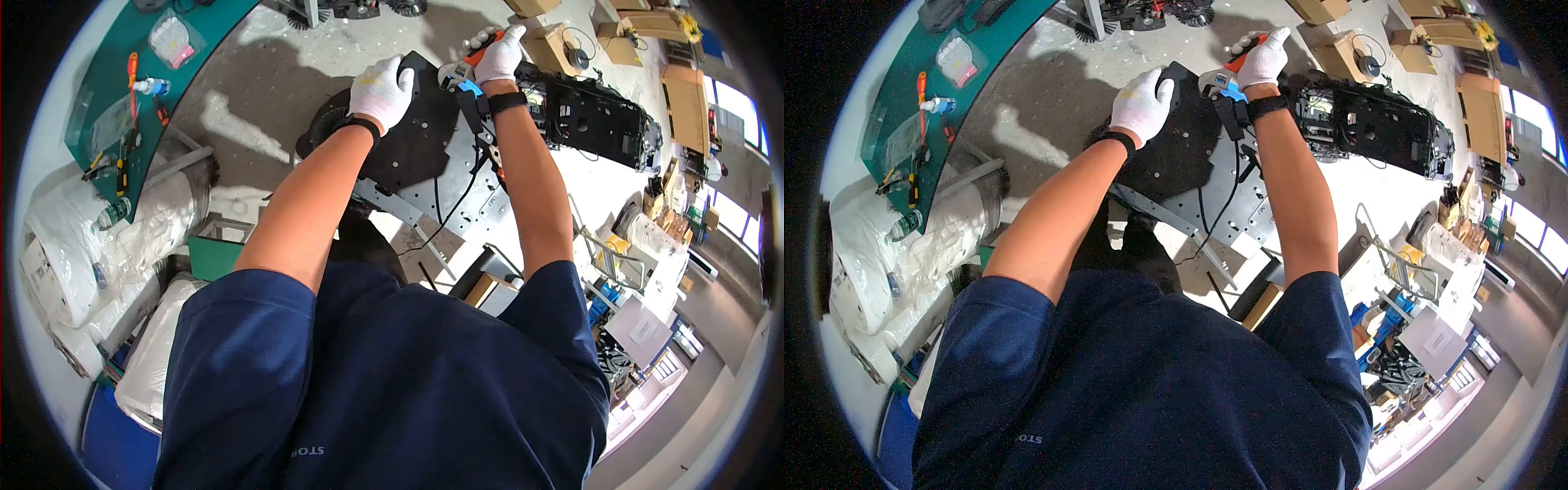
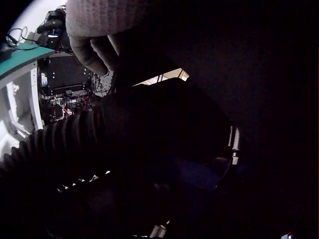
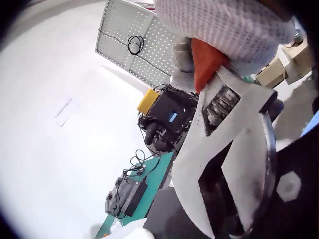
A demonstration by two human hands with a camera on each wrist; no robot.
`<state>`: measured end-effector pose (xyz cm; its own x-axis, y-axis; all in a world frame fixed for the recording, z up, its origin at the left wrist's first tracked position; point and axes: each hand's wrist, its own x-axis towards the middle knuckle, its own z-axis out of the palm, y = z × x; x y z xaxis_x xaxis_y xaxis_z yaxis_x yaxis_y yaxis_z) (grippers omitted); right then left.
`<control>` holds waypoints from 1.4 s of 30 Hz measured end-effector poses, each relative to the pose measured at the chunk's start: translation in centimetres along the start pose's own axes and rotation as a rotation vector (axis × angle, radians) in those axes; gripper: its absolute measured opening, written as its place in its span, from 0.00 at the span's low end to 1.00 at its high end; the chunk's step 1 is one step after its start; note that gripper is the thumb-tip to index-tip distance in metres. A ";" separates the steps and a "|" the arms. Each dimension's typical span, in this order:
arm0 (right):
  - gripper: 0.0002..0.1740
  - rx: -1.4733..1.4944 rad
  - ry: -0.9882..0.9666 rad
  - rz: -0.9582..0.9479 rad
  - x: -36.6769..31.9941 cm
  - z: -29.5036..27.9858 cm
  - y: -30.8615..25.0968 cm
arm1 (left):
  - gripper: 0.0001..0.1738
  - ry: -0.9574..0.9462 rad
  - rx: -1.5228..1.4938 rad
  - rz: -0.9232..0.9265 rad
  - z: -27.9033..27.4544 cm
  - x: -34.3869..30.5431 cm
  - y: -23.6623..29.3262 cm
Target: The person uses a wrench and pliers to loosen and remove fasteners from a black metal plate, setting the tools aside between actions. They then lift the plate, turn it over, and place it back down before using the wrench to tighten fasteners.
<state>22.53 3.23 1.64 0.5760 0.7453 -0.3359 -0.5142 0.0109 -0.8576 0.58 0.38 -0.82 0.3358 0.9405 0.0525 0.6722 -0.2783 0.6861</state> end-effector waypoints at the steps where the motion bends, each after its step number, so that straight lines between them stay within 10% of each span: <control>1: 0.33 0.001 -0.003 0.007 0.1 0.0 0.2 | 0.24 -0.006 0.000 0.001 -0.1 0.0 0.1; 42: 0.32 -0.840 -0.405 0.322 -2.6 9.6 -1.0 | 0.23 -0.045 -0.079 -0.028 -0.3 0.0 0.1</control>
<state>15.50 7.69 7.10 0.1462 0.8032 -0.5775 0.1007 -0.5928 -0.7990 0.47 0.45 -0.52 0.3477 0.9376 0.0008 0.6281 -0.2336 0.7422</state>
